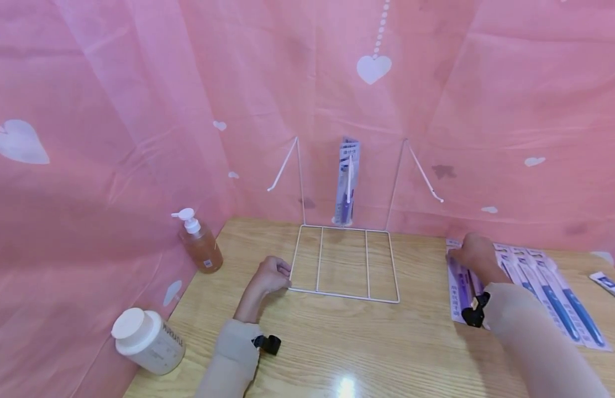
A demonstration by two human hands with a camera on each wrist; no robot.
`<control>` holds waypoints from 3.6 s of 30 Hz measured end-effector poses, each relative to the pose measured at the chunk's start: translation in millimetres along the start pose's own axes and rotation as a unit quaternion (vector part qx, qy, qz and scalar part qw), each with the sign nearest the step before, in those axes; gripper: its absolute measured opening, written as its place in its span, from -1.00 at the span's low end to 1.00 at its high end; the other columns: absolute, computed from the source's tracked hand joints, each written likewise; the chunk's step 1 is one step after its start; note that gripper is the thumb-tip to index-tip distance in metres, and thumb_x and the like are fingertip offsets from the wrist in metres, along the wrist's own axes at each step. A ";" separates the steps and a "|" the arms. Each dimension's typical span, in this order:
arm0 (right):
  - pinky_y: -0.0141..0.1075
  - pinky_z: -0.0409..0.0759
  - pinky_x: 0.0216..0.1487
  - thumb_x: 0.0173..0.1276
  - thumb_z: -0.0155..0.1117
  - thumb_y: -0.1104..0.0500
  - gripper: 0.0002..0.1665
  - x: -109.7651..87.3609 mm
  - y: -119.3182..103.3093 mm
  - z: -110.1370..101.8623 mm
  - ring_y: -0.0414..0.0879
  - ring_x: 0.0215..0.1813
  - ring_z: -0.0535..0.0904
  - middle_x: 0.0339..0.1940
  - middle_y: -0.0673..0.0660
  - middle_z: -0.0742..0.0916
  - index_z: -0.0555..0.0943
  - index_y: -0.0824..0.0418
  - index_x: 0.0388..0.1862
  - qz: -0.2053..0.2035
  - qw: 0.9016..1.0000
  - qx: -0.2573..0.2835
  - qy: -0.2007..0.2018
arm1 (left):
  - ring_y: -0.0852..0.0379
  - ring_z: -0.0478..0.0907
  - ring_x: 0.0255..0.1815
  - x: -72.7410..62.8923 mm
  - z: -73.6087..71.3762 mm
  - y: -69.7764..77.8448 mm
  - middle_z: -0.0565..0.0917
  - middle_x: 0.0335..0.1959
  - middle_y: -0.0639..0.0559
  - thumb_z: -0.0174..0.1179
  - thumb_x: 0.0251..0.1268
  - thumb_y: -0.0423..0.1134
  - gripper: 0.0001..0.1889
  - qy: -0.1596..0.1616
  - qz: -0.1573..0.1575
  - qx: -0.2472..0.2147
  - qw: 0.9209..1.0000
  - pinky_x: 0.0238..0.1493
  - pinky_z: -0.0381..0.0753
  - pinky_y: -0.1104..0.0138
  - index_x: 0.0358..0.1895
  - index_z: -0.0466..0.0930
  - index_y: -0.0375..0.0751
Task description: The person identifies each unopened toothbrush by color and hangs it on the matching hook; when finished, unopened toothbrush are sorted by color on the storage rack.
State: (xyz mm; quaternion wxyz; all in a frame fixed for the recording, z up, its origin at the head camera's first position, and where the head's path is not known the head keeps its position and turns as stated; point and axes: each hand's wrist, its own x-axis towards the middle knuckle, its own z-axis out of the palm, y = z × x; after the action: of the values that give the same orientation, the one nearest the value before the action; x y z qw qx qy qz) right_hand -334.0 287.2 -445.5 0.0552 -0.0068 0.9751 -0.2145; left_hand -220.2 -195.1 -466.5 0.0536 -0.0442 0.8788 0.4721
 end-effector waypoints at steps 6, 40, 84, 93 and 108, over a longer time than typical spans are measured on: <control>-0.23 0.41 -0.61 0.18 0.31 0.13 -0.66 2.0 -3.9 -12.0 -0.03 -0.62 0.47 -0.68 0.14 0.55 0.47 0.32 -0.62 -0.055 0.998 -0.015 0.010 | 0.02 0.56 -0.29 -0.2 0.5 1.1 0.61 -0.34 -0.11 0.38 -0.14 -0.62 -0.66 -0.004 -0.004 -0.008 1.000 -0.21 0.62 0.27 -0.18 0.63 -0.45; -0.41 0.41 -0.64 0.19 0.38 0.31 -0.85 -110.3 -179.5 -51.6 -0.19 -0.61 0.40 -0.63 0.00 0.54 0.57 0.22 -0.50 -0.349 0.910 0.032 0.221 | 0.01 0.54 -0.31 -1.6 2.4 -3.9 0.59 -0.35 -0.11 0.35 -0.21 -0.63 -0.65 -0.003 0.006 -0.014 1.000 -0.24 0.61 0.26 -0.20 0.62 -0.46; -0.38 0.34 -0.68 0.12 0.30 0.37 -0.81 -118.5 -259.8 -51.1 -0.23 -0.65 0.35 -0.68 -0.02 0.51 0.50 0.20 -0.59 -0.435 0.864 0.055 0.248 | 0.02 0.56 -0.31 -0.3 0.3 0.4 0.60 -0.34 -0.12 0.40 -0.16 -0.62 -0.65 0.004 0.001 -0.020 1.000 -0.23 0.62 0.27 -0.19 0.62 -0.46; -0.28 0.43 -0.58 0.09 0.35 0.32 -0.86 -83.0 -271.7 -50.6 -0.09 -0.58 0.48 -0.63 0.11 0.62 0.55 0.29 -0.55 -0.340 0.909 0.081 0.228 | 0.01 0.54 -0.30 -0.3 2.4 0.4 0.59 -0.35 -0.11 0.41 -0.17 -0.62 -0.67 0.003 0.002 -0.018 1.000 -0.22 0.60 0.26 -0.22 0.62 -0.43; -0.24 0.46 -0.47 0.14 0.41 0.25 -0.81 -42.8 -289.7 -48.3 0.01 -0.48 0.57 -0.56 0.19 0.69 0.62 0.34 -0.55 -0.256 0.925 0.136 0.247 | 0.01 0.56 -0.28 -5.9 -2.6 5.8 0.62 -0.34 -0.11 0.40 -0.14 -0.59 -0.67 -0.001 0.000 0.002 1.000 -0.18 0.61 0.23 -0.19 0.63 -0.43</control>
State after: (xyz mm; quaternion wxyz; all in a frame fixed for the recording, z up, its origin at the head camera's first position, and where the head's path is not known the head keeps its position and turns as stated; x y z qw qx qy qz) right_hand -299.7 45.9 -276.1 -0.2440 -0.1951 0.8845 -0.3465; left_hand -215.3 -193.9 -459.5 0.0543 -0.0443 0.8796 0.4706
